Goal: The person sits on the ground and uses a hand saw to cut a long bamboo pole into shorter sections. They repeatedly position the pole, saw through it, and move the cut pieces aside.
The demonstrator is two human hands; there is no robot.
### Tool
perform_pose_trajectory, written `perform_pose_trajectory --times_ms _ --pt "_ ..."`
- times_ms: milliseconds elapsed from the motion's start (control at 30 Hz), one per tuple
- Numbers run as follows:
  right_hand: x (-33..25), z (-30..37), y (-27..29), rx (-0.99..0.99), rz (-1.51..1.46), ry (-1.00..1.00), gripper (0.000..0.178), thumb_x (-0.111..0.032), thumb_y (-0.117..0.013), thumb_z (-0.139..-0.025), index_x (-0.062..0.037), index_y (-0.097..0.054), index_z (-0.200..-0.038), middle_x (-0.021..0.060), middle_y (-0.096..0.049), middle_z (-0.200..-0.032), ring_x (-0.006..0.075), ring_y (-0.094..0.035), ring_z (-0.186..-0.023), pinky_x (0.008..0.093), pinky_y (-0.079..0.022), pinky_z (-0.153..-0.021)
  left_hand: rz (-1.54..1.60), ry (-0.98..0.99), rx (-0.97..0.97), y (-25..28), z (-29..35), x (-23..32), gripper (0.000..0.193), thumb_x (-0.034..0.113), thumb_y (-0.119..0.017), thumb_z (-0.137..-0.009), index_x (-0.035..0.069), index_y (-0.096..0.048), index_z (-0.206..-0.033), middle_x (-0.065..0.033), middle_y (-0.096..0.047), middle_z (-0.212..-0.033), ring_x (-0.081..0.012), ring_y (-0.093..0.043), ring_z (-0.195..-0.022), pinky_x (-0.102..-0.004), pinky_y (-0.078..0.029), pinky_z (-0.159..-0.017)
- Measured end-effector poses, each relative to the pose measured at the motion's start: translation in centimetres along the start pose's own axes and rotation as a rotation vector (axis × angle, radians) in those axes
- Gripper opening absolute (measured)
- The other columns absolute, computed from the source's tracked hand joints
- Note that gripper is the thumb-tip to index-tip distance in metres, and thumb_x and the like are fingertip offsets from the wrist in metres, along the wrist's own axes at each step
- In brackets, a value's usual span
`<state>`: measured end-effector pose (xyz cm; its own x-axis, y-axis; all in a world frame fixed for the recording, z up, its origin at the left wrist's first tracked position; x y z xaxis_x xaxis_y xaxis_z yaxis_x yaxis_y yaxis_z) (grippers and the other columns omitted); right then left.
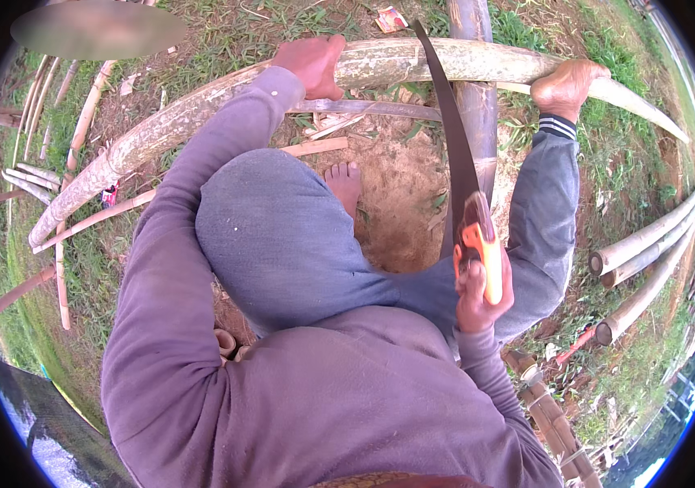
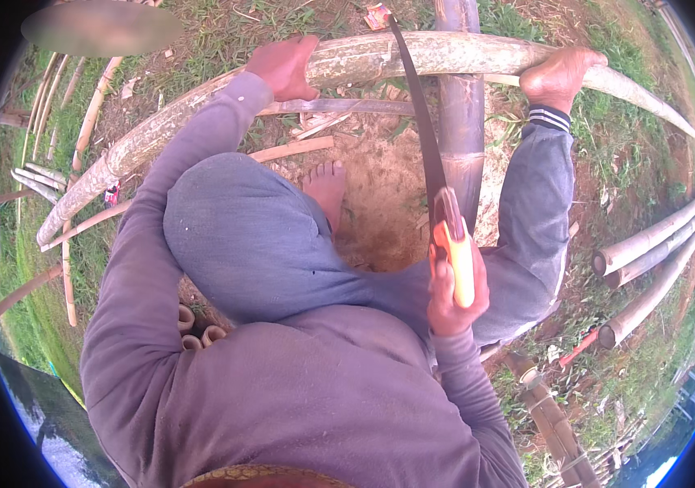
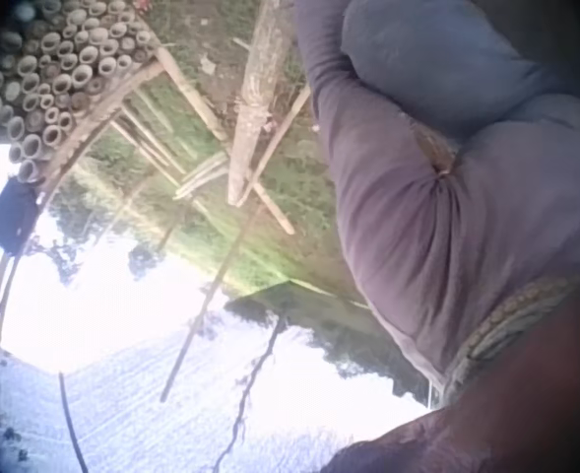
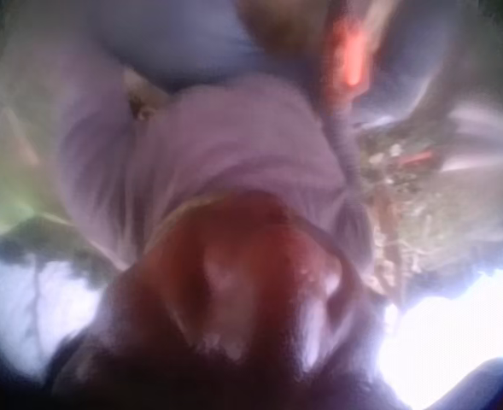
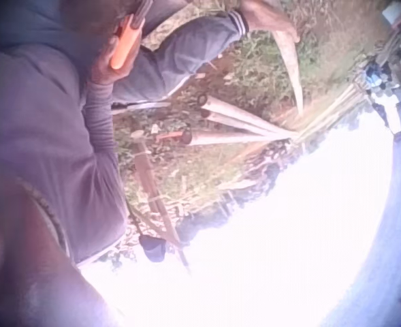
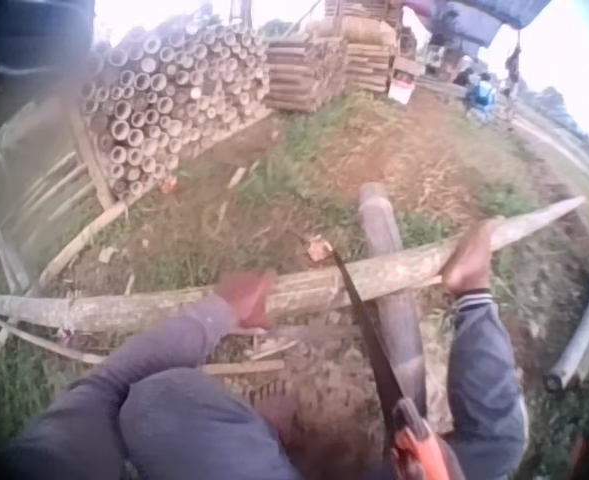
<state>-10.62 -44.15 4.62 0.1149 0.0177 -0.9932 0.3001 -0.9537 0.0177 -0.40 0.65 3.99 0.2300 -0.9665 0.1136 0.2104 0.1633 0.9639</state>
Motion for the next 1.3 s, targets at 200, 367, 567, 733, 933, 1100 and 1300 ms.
perform_pose_trajectory --times_ms 200,367,567,733,933,1100,1300 --pt "0.5 -22.1 -10.6 0.046 0.136 0.115 0.029 -0.013 -0.077 -0.103 0.0024 -0.073 -0.128 -0.0011 -0.071 -0.084 0.0031 -0.059 -0.061 0.0219 -0.047 -0.053 -0.023 -0.004 0.049 0.5 -0.2 1.0 0.088 0.042 -0.091 -0.075 0.006 -0.053 -0.146 -0.0187 -0.073 -0.126 -0.0425 -0.072 -0.113 -0.0538 -0.058 -0.098" --pt "1.9 -9.3 -5.2 0.039 0.032 -0.086 0.046 -0.008 -0.074 -0.102 0.0077 -0.061 -0.144 0.0151 -0.073 -0.126 0.0170 -0.070 -0.109 0.0316 -0.058 -0.092 -0.013 0.014 0.025 -0.4 -0.1 -0.6 0.095 0.043 -0.093 -0.074 0.004 -0.050 -0.150 -0.0197 -0.073 -0.127 -0.0422 -0.072 -0.113 -0.0535 -0.058 -0.099" --pt "0.5 -2.0 0.0 0.012 0.116 -0.031 0.052 -0.011 -0.068 -0.106 0.0133 -0.052 -0.148 0.0233 -0.067 -0.141 0.0283 -0.069 -0.124 0.0376 -0.059 -0.103 0.000 -0.014 0.014 -0.1 0.0 0.0 0.083 0.043 -0.092 -0.075 0.005 -0.054 -0.138 -0.0183 -0.073 -0.112 -0.0393 -0.074 -0.104 -0.0519 -0.060 -0.091" --pt "1.0 -20.0 -9.7 0.034 0.107 0.003 0.040 -0.010 -0.078 -0.102 0.0052 -0.068 -0.137 0.0080 -0.075 -0.113 0.0112 -0.067 -0.099 0.0283 -0.055 -0.086 0.000 -0.073 0.154 0.2 -0.3 1.0 0.071 0.042 -0.093 -0.074 0.003 -0.060 -0.124 -0.0178 -0.075 -0.116 -0.0395 -0.075 -0.107 -0.0518 -0.060 -0.093" --pt "1.5 -8.2 -4.1 0.017 0.116 -0.012 0.044 -0.012 -0.072 -0.105 0.0081 -0.062 -0.142 0.0153 -0.073 -0.129 0.0185 -0.070 -0.113 0.0318 -0.058 -0.093 -0.023 -0.005 0.060 -1.0 -0.3 -1.4 0.092 0.045 -0.093 -0.075 0.005 -0.051 -0.148 -0.0170 -0.072 -0.127 -0.0410 -0.074 -0.108 -0.0546 -0.059 -0.093" --pt "-1.1 0.7 1.3 -0.012 0.129 -0.031 0.049 -0.009 -0.068 -0.106 0.0138 -0.054 -0.147 0.0245 -0.067 -0.142 0.0309 -0.068 -0.127 0.0387 -0.059 -0.104 0.006 0.014 -0.006 -0.7 -0.2 -0.1 0.087 0.043 -0.092 -0.076 0.006 -0.052 -0.145 -0.0174 -0.075 -0.116 -0.0399 -0.075 -0.106 -0.0524 -0.060 -0.091" --pt "0.3 -21.7 -10.3 0.040 0.241 0.120 0.037 -0.019 -0.079 -0.102 0.0025 -0.073 -0.131 0.0098 -0.078 -0.100 0.0111 -0.069 -0.087 0.0284 -0.056 -0.079 -0.005 -0.049 0.082 -0.2 -1.3 0.6 0.091 0.042 -0.092 -0.075 0.007 -0.051 -0.149 -0.0209 -0.074 -0.118 -0.0423 -0.074 -0.108 -0.0530 -0.059 -0.095"
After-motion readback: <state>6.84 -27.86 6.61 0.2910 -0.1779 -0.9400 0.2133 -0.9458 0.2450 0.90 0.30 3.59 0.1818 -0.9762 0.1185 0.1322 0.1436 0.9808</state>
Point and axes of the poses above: each hand's wrist, its own z-axis away from the middle knuckle, its own y-axis out of the back of the hand, x = y × z, the point moved 2 cm from there along -z, towards the middle knuckle
